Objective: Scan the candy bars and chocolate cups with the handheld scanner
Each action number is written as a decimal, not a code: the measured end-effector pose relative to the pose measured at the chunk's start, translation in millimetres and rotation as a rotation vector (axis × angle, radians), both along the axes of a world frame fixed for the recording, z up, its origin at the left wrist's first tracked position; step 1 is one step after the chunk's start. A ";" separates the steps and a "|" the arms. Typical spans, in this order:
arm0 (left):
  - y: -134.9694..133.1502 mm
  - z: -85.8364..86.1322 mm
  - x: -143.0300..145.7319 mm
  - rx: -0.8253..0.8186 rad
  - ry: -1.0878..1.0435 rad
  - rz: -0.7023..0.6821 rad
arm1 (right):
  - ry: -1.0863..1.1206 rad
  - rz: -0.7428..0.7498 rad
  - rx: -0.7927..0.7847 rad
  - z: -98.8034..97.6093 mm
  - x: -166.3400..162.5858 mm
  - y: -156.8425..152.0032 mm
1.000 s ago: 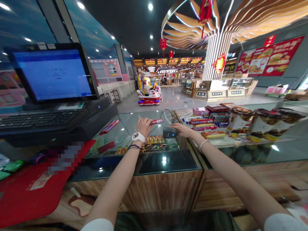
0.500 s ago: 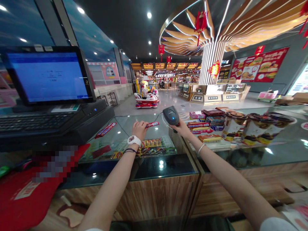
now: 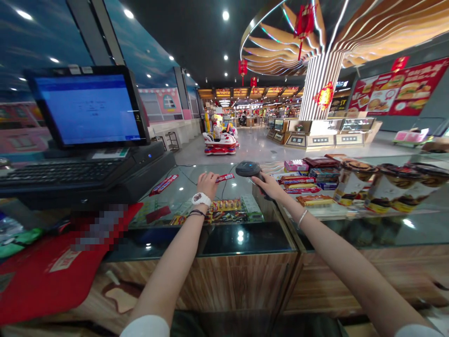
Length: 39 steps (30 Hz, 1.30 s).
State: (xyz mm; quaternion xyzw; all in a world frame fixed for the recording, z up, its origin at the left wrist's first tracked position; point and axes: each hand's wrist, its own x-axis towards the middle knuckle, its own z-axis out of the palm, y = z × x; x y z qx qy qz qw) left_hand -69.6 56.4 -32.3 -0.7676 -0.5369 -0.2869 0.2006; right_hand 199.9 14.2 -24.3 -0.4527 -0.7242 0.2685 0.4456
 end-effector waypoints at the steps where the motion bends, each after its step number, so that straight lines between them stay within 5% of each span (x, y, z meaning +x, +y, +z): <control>1: 1.1 -0.7 -1.8 -0.001 -0.005 0.003 | -0.012 0.002 -0.005 -0.1 -2.1 -1.2; 39: -1.8 -1.5 -5.3 -0.092 -0.040 0.089 | -0.237 -0.001 -0.005 -6.5 -11.4 -7.8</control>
